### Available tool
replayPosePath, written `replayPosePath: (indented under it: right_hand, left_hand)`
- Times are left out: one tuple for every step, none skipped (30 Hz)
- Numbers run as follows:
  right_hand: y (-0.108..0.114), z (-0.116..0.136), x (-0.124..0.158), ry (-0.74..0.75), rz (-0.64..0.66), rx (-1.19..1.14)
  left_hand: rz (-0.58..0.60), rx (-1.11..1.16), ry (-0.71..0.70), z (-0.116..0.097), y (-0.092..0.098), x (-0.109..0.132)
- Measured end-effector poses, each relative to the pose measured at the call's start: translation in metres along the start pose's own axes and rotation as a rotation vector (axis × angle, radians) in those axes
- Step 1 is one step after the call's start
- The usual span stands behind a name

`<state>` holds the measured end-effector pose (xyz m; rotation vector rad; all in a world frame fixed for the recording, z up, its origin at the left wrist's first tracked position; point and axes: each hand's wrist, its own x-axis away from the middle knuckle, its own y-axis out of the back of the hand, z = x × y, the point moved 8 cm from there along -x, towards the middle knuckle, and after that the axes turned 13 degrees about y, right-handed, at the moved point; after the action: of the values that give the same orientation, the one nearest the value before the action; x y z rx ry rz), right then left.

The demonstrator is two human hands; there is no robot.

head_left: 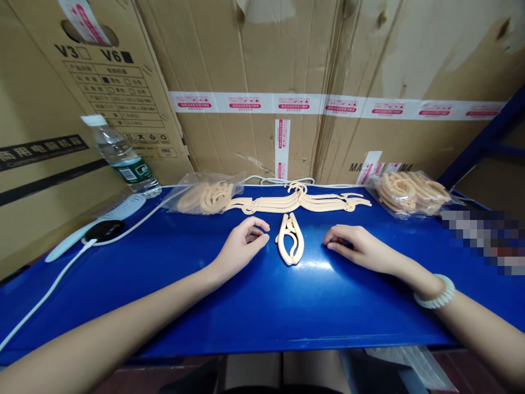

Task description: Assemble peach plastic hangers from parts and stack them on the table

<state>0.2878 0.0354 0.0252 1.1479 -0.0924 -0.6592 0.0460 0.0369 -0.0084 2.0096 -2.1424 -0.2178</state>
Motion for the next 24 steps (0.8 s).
replayPosePath:
  right_hand:
    - [0.0,0.0,0.0,0.001,-0.002,0.002]
    - [0.0,0.0,0.001,0.003,-0.003,0.003]
    - [0.001,0.0,0.001,0.005,-0.004,0.004]
    - [0.001,0.0,0.001,0.006,-0.004,0.004]
    - [0.001,0.0,0.001,0.007,-0.003,0.003]
    - [0.0,0.0,0.001,0.007,-0.003,0.002]
    - [0.0,0.0,0.001,0.007,-0.002,0.0]
    - [0.0,0.0,0.0,0.006,-0.001,0.001]
    - [0.0,0.0,0.0,0.008,0.001,0.004]
    - [0.0,0.0,0.0,0.011,0.003,0.012]
    - [0.0,0.001,0.0,0.017,0.002,0.027]
    - [0.001,0.0,0.0,0.027,-0.005,0.049]
    - [0.004,-0.001,0.0,0.039,-0.021,0.079]
    - [0.007,-0.002,0.0,0.049,-0.041,0.114]
    - [0.01,-0.006,0.002,0.055,-0.065,0.154]
    - [0.014,-0.01,0.003,0.055,-0.087,0.198]
    - [0.018,-0.016,0.005,0.049,-0.106,0.244]
    - [0.021,-0.023,0.007,0.037,-0.119,0.292]
    - [0.025,-0.031,0.009,0.02,-0.129,0.342]
    - [0.028,-0.039,0.012,-0.002,-0.136,0.389]
    - [0.03,-0.047,0.014,-0.025,-0.137,0.432]
    - [0.031,-0.055,0.017,-0.05,-0.131,0.466]
    - [0.031,-0.062,0.019,-0.074,-0.117,0.49]
    - [0.031,-0.069,0.021,-0.097,-0.099,0.504]
  left_hand:
    - [0.0,0.002,-0.005,0.0,0.0,0.0]
    - [0.001,0.003,-0.011,0.0,0.0,0.0]
    - [0.003,0.004,-0.019,-0.001,0.0,0.0]
    - [0.006,0.002,-0.029,-0.001,0.0,0.0]
    - [0.007,0.0,-0.04,-0.001,0.0,0.0]
    - [0.007,-0.003,-0.05,-0.002,0.0,0.0]
    - [0.007,-0.005,-0.059,-0.002,0.0,-0.001]
    - [0.006,-0.004,-0.065,-0.001,0.0,-0.001]
    - [0.005,-0.003,-0.069,-0.001,0.0,-0.001]
    - [0.006,-0.001,-0.071,-0.001,0.0,-0.001]
    - [0.008,0.0,-0.072,0.0,0.0,-0.002]
    - [0.01,0.001,-0.073,0.0,0.0,-0.002]
    - [0.011,0.002,-0.073,0.0,0.0,-0.002]
    - [0.012,0.003,-0.071,0.0,0.0,-0.002]
    - [0.012,0.003,-0.07,0.0,-0.001,-0.002]
    - [0.011,0.003,-0.069,0.0,0.0,-0.002]
    - [0.01,0.004,-0.069,0.0,0.0,-0.002]
    - [0.01,0.005,-0.071,0.0,-0.001,-0.001]
    - [0.012,0.007,-0.074,-0.001,-0.001,-0.001]
    - [0.014,0.011,-0.077,-0.001,-0.001,-0.001]
    - [0.016,0.015,-0.079,-0.001,-0.001,0.0]
    - [0.016,0.018,-0.079,-0.002,-0.001,0.0]
    - [0.016,0.02,-0.078,-0.001,-0.001,0.0]
    - [0.014,0.022,-0.076,-0.001,-0.001,0.0]
